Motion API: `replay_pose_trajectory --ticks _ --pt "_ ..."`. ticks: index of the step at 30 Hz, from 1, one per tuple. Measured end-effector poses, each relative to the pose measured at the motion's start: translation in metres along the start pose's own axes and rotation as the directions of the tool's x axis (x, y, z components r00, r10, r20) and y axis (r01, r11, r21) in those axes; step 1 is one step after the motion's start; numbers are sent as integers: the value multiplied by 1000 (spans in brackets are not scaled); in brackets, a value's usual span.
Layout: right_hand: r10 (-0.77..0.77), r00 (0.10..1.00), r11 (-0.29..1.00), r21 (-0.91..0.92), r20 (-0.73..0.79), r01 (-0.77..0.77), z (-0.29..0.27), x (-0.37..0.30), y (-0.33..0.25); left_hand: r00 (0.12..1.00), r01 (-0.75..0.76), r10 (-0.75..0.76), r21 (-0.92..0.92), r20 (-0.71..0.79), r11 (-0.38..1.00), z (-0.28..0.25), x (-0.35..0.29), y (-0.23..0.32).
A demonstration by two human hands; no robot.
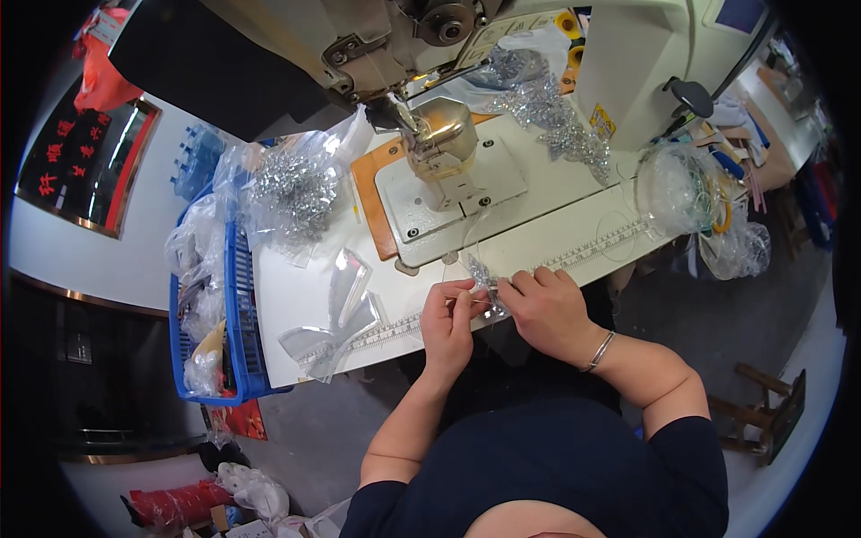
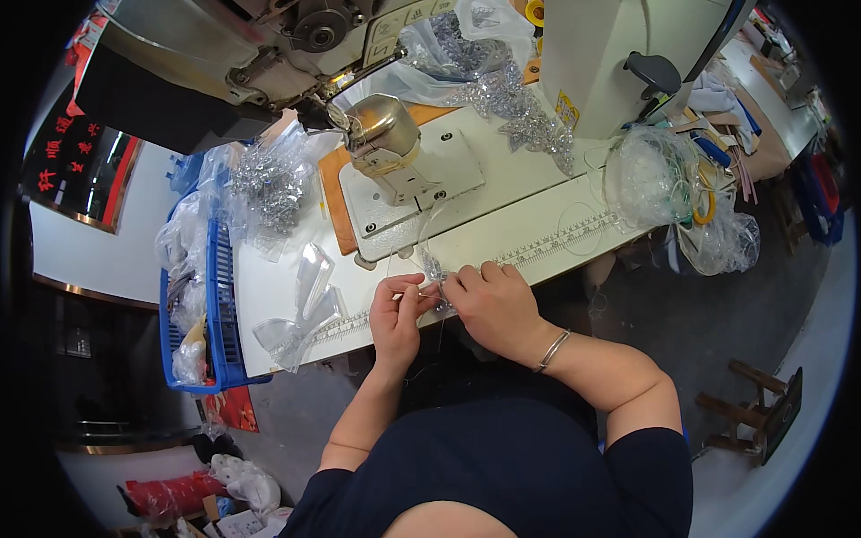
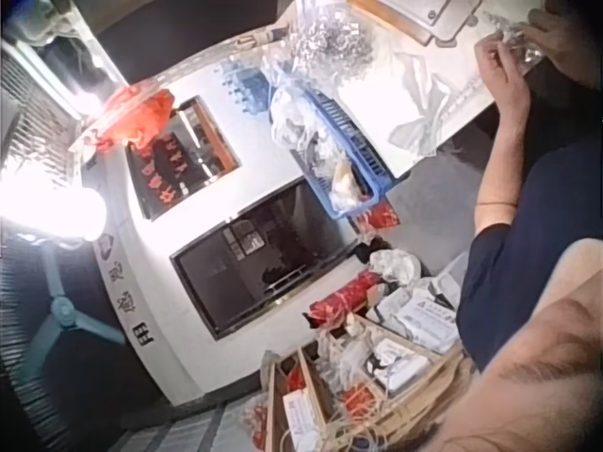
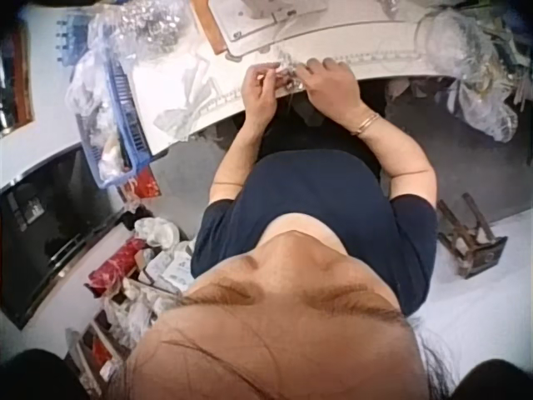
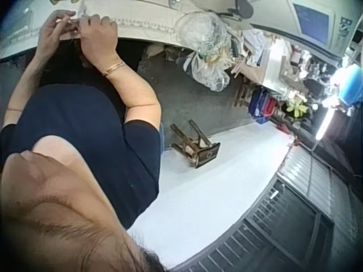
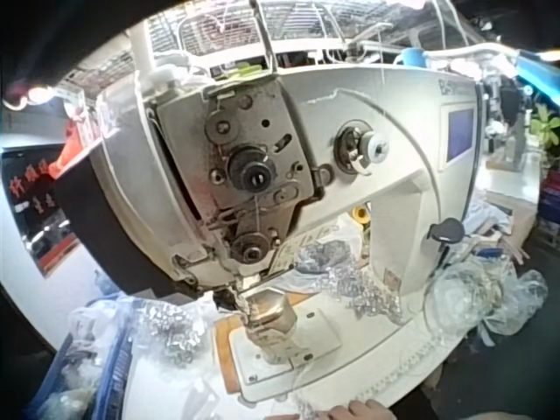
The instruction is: The person uses a sewing machine to stitch small, silver, star-shaped decorations onto clear plastic sheets. They repeatedly pick up a decoration, place it under the machine's needle, sew it, and then trim the excess thread with scissors. The finished items are placed on the table.
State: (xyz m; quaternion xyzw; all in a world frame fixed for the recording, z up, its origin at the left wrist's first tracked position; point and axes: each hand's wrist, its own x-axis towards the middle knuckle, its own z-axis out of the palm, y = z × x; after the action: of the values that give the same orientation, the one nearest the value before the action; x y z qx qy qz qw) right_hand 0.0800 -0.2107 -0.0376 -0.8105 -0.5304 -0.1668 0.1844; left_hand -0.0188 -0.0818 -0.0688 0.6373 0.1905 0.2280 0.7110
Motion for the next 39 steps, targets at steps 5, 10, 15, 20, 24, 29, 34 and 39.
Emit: replay_pose_trajectory --ticks 5,10,15,20,24,29,34,39 --pt "5 1000 999 41 21 -6 9 -2 5 998 51 -55 -107 -36 993 -5 0 -5" --pt "56 998 989 139 -28 -51 0 0 5 994 56 -71 -172 -83 984 -6 -2 -6" --pt "12 1000 995 100 -1 -12 1 0 5 993 64 -77 -142 -87 988 -4 -2 -3" --pt "-23 998 1000 15 54 22 1 2 1 997 30 -34 -59 -64 998 -3 -3 -3" --pt "-44 999 999 15 28 43 5 2 1 999 -13 11 -50 -37 999 -2 -4 -6" --pt "-28 1000 996 89 4 27 15 -2 10 999 -3 0 -80 -38 997 -4 -4 -6" --pt "49 997 984 176 -67 -36 14 -3 6 996 -7 -10 -175 -93 985 -6 -7 -7" --pt "4 1000 995 96 -9 -3 8 0 4 996 5 -19 -154 -89 988 -9 -7 -10"
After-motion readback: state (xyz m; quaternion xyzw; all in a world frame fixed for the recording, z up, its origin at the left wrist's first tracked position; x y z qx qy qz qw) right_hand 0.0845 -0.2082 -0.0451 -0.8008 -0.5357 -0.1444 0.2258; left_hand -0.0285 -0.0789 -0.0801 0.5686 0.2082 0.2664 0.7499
